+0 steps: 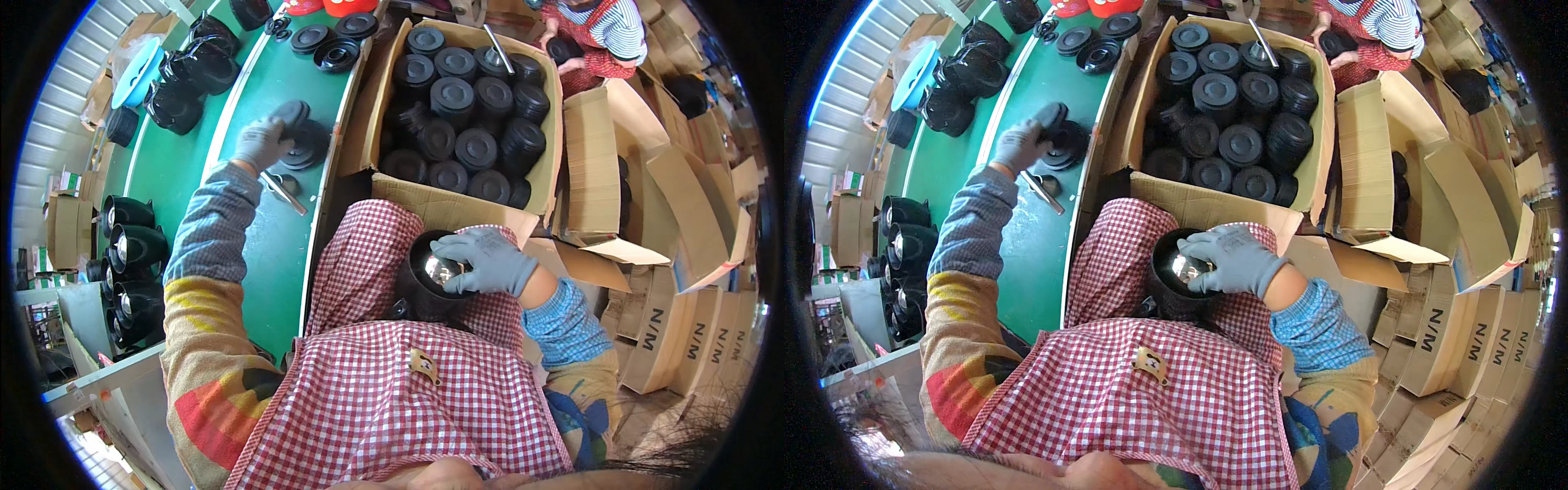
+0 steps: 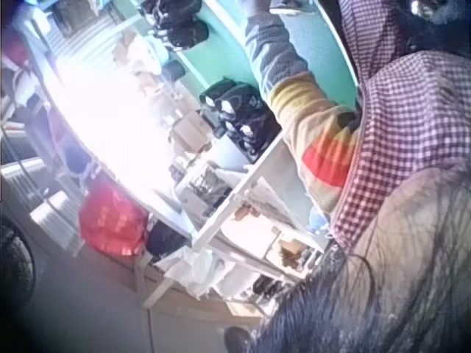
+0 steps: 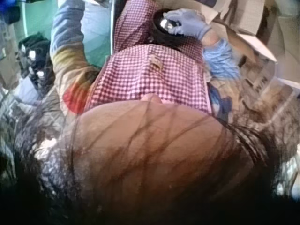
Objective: The person repeatedly picks black kettle bodies and lids from a cardboard box, presses the lids onto the bodies, and places the assembled units on a green worktable. The person handles items one at a time and continues the cycle throughout the clip.
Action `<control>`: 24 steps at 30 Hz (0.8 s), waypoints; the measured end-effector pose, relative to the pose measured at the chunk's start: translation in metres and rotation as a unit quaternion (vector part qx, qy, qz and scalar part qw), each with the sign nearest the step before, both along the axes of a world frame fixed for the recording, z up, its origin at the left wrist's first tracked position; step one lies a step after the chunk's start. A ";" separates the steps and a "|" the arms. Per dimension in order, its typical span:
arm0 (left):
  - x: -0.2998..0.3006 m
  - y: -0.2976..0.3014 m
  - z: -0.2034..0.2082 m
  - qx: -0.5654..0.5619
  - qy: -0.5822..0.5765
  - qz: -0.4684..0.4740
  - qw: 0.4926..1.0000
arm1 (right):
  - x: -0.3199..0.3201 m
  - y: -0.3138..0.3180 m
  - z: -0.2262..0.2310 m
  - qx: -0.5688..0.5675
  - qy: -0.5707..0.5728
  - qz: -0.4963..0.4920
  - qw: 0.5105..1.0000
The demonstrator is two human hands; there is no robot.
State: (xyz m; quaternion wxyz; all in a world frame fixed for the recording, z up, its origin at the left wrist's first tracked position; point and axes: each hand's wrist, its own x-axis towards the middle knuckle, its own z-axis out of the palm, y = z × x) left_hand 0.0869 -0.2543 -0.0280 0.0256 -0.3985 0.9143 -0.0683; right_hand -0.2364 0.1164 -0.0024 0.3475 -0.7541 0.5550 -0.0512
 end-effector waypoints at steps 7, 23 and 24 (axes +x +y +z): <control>-0.040 0.120 0.067 0.345 0.475 -0.079 0.806 | -0.012 -0.007 0.019 -0.328 -0.312 -0.357 0.817; -0.113 0.260 -0.001 0.571 0.460 -0.296 0.613 | 0.022 0.057 -0.037 -0.220 -0.478 -0.261 0.809; -0.114 0.261 -0.002 0.554 0.465 -0.301 0.622 | 0.021 0.054 -0.032 -0.236 -0.465 -0.237 0.820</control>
